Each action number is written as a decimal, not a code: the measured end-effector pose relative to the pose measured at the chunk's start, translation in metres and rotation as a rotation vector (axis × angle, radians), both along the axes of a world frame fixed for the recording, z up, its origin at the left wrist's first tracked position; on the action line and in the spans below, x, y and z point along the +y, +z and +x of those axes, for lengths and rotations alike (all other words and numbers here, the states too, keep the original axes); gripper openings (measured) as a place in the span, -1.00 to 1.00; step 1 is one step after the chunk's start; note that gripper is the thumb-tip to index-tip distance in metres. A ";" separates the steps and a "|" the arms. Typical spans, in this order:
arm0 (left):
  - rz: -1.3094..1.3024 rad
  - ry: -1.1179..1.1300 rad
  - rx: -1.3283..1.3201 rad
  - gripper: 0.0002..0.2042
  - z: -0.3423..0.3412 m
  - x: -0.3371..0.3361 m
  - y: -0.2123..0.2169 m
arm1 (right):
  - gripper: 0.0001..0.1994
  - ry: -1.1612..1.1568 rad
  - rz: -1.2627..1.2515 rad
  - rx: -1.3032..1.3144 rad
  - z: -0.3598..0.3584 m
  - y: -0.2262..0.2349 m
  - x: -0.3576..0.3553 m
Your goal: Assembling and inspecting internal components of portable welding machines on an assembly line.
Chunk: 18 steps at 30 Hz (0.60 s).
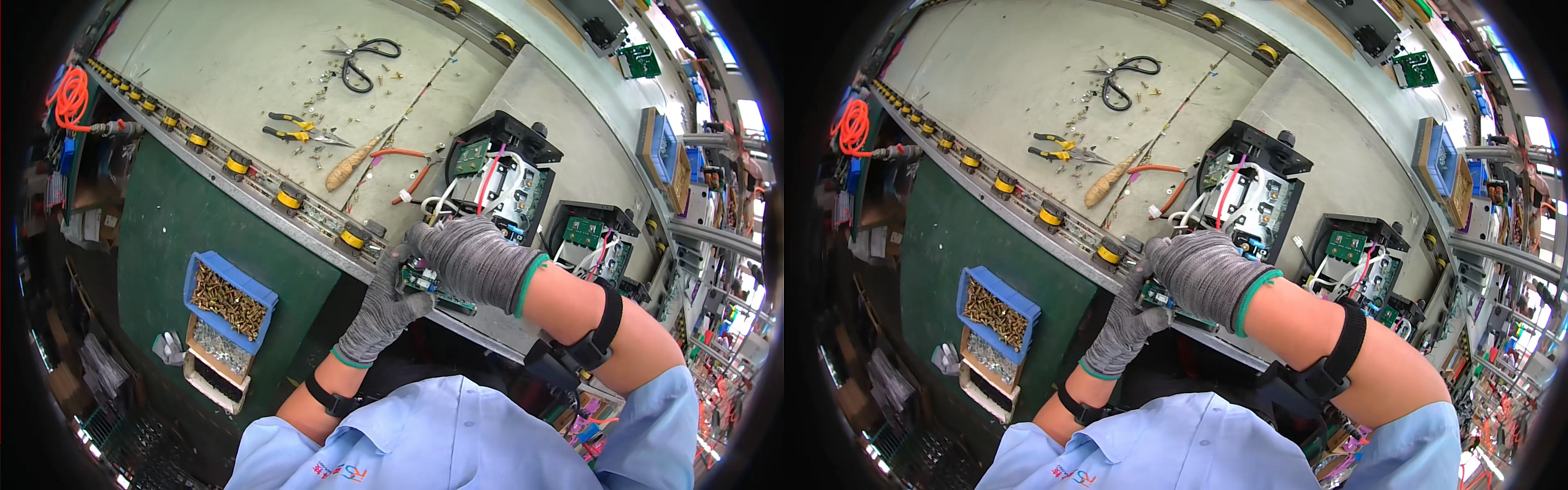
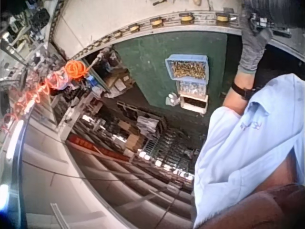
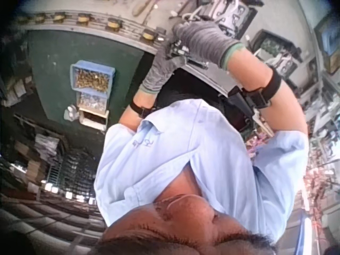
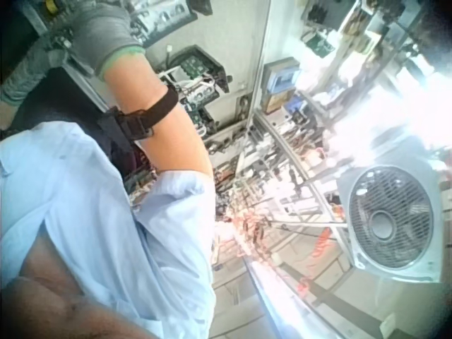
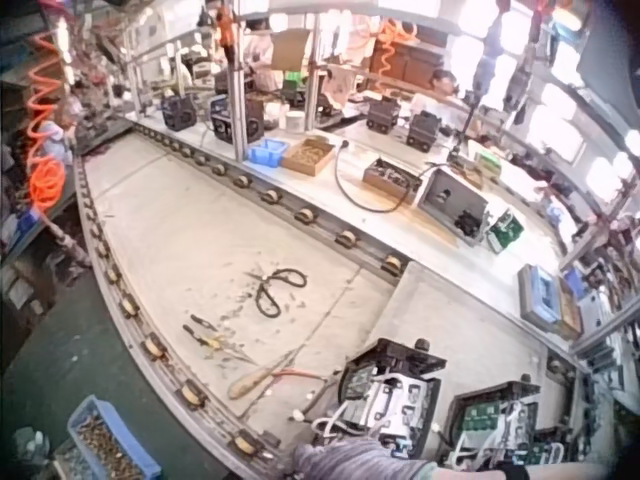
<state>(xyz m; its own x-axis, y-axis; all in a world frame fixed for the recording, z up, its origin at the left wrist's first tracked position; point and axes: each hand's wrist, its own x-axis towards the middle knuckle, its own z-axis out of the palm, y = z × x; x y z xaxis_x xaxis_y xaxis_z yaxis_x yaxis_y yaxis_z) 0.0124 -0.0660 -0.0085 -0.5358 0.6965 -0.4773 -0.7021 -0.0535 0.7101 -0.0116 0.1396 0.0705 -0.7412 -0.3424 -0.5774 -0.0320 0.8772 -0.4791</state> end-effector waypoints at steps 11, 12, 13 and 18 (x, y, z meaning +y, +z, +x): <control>0.117 -0.007 -0.054 -0.08 0.000 -0.003 -0.004 | -0.71 0.017 0.068 -0.142 -0.008 0.003 -0.006; 0.103 -0.008 -0.036 -0.08 0.000 -0.003 -0.004 | -0.71 0.006 0.027 -0.117 -0.008 0.003 -0.005; 0.087 -0.009 -0.020 -0.08 0.000 -0.004 -0.005 | -0.71 0.001 0.017 -0.097 -0.008 0.003 -0.006; 0.086 -0.024 -0.062 -0.08 0.000 -0.005 -0.008 | -0.68 0.002 0.080 -0.143 -0.007 0.002 -0.008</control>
